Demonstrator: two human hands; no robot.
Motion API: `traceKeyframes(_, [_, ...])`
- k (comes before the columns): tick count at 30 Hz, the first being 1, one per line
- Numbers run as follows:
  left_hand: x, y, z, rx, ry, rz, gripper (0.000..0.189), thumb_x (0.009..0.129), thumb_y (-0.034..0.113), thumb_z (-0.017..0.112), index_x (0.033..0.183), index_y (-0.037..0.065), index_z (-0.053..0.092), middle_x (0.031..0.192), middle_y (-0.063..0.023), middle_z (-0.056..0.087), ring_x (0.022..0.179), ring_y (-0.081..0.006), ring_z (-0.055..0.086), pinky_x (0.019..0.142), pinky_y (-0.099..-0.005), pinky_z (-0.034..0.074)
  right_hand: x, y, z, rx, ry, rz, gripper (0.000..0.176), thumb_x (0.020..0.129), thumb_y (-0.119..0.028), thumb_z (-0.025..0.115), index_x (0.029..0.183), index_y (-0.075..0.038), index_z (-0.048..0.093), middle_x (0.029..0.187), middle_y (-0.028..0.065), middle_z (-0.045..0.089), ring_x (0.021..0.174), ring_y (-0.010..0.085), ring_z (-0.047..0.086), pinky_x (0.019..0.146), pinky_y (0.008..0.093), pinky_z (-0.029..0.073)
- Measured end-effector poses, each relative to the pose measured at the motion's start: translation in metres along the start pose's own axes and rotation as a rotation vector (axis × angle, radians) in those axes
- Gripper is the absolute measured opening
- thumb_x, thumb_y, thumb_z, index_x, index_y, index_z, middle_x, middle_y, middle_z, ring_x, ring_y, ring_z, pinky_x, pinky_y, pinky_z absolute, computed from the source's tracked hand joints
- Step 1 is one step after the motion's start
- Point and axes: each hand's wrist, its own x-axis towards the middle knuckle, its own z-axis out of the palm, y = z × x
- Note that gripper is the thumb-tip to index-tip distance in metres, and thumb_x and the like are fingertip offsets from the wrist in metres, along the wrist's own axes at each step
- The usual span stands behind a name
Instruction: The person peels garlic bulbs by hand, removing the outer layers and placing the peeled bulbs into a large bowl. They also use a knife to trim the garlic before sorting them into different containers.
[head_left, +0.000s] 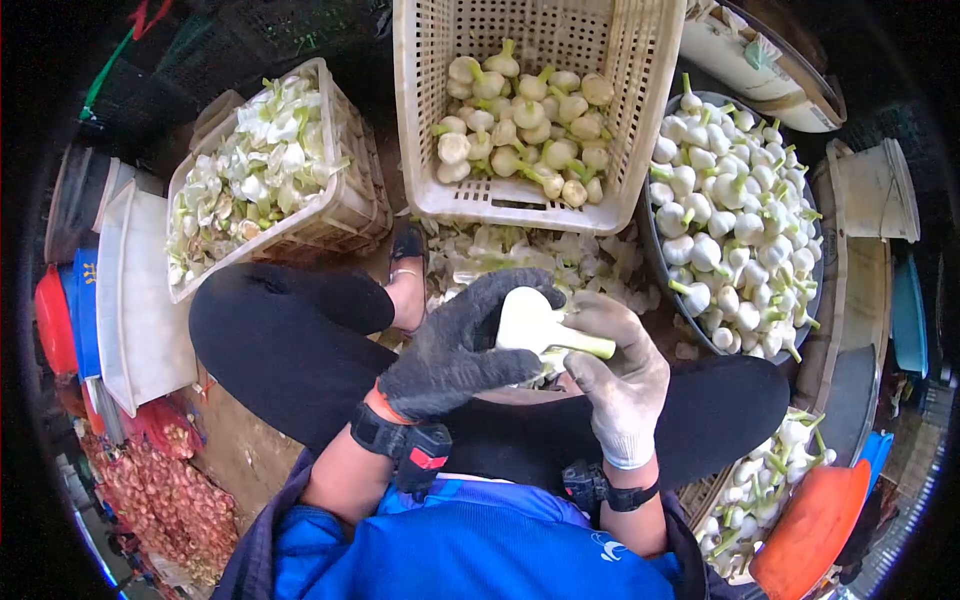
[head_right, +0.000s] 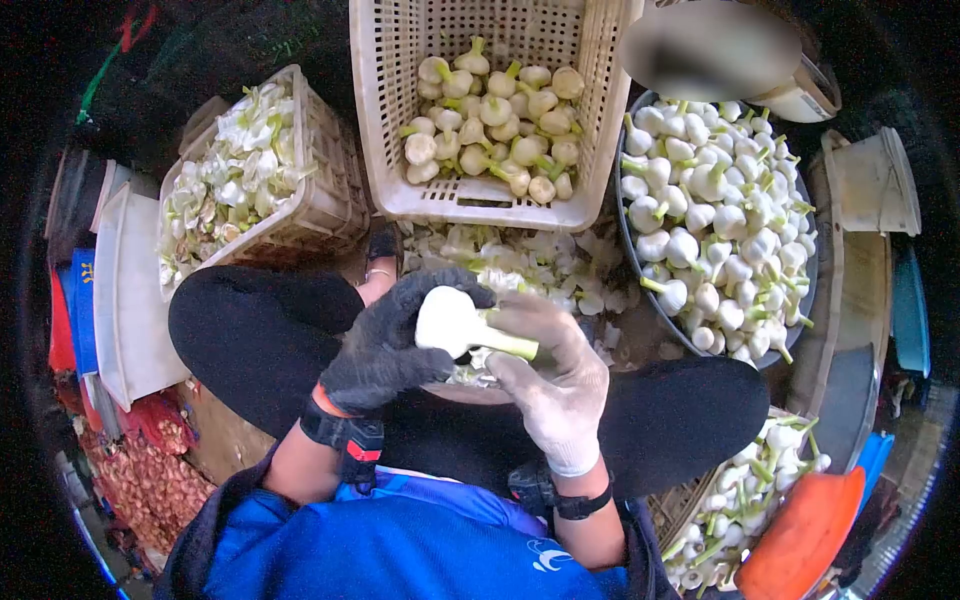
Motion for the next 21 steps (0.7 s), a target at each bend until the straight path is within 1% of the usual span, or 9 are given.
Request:
traceKeyframes(2, [0.001,-0.002,0.006,0.383,0.086,0.094,0.075,0.073,0.02,0.085,0.136,0.006,0.046,0.136,-0.015,0.054,0.129,-0.0233,0.049,0.108,-0.0378,0.04,0.0,-0.004,0.008,0.233,0.203,0.22,0.04,0.077,-0.004,0.076,0.114,0.005,0.064,0.115,0.0161,0.066,0.104,0.02,0.063,0.092,0.0302,0.049])
traceKeyframes(3, [0.006,-0.006,0.005,0.556,0.094,0.316,0.059,0.073,0.014,0.084,0.122,0.009,0.052,0.133,-0.0166,0.057,0.124,-0.0277,0.054,0.105,-0.0398,0.043,0.0,0.003,0.008,0.39,0.227,0.213,0.042,0.083,-0.009,0.074,0.119,0.007,0.06,0.114,0.0146,0.067,0.102,0.0181,0.064,0.09,0.0283,0.05])
traceKeyframes(6, [0.005,-0.005,0.012,0.683,0.131,0.452,0.049,0.071,0.004,0.078,0.113,0.009,0.055,0.133,-0.0176,0.056,0.124,-0.0327,0.053,0.104,-0.0415,0.043,-0.001,0.013,0.004,0.316,0.225,0.335,0.035,0.088,-0.009,0.07,0.119,0.007,0.061,0.111,0.0144,0.067,0.1,0.0175,0.065,0.088,0.029,0.052])
traceKeyframes(7, [0.004,-0.004,0.013,0.751,0.16,0.523,0.044,0.07,-0.001,0.075,0.109,0.01,0.057,0.133,-0.018,0.055,0.124,-0.0352,0.053,0.103,-0.0423,0.044,-0.001,0.008,0.006,0.452,0.223,0.37,0.033,0.091,-0.01,0.067,0.118,0.008,0.062,0.108,0.0145,0.068,0.095,0.0175,0.066,0.088,0.0296,0.053])
traceKeyframes(10, [0.008,0.0,0.011,0.865,0.136,0.63,0.046,0.069,-0.004,0.074,0.109,0.01,0.056,0.133,-0.0196,0.055,0.124,-0.036,0.053,0.103,-0.0434,0.044,0.001,-0.006,0.007,0.52,0.212,0.476,0.032,0.091,-0.008,0.064,0.117,0.01,0.062,0.106,0.0148,0.068,0.093,0.018,0.067,0.085,0.0302,0.054])
traceKeyframes(13, [0.01,-0.001,0.01,0.81,0.151,0.662,0.048,0.069,0.0,0.077,0.108,0.01,0.052,0.131,-0.0205,0.055,0.122,-0.0357,0.054,0.102,-0.0431,0.044,0.002,-0.013,0.005,0.553,0.168,0.417,0.03,0.09,-0.004,0.06,0.116,0.012,0.062,0.105,0.0153,0.069,0.091,0.0189,0.068,0.084,0.0304,0.055])
traceKeyframes(19, [0.007,-0.012,0.016,0.364,0.141,0.373,0.052,0.075,0.017,0.084,0.106,0.01,0.043,0.126,-0.0168,0.056,0.117,-0.03,0.055,0.098,-0.0397,0.046,0.001,-0.016,0.005,0.513,0.138,0.435,0.025,0.086,0.001,0.059,0.109,0.01,0.067,0.104,0.0144,0.07,0.091,0.0191,0.068,0.083,0.0296,0.054])
traceKeyframes(20, [0.005,-0.01,0.015,0.364,0.141,0.372,0.052,0.075,0.017,0.084,0.106,0.01,0.043,0.126,-0.0168,0.056,0.117,-0.03,0.055,0.098,-0.0397,0.046,0.002,-0.014,0.006,0.513,0.138,0.436,0.025,0.086,0.001,0.059,0.109,0.01,0.067,0.104,0.0144,0.07,0.091,0.0191,0.068,0.083,0.0296,0.054])
traceKeyframes(21, [0.003,-0.005,0.015,0.493,0.13,0.214,0.05,0.076,0.017,0.084,0.105,0.009,0.043,0.125,-0.0161,0.056,0.116,-0.0291,0.056,0.097,-0.039,0.046,0.003,-0.009,0.009,0.288,0.151,0.408,0.023,0.086,-0.001,0.062,0.106,0.008,0.068,0.102,0.0129,0.071,0.09,0.0179,0.068,0.081,0.0287,0.054])
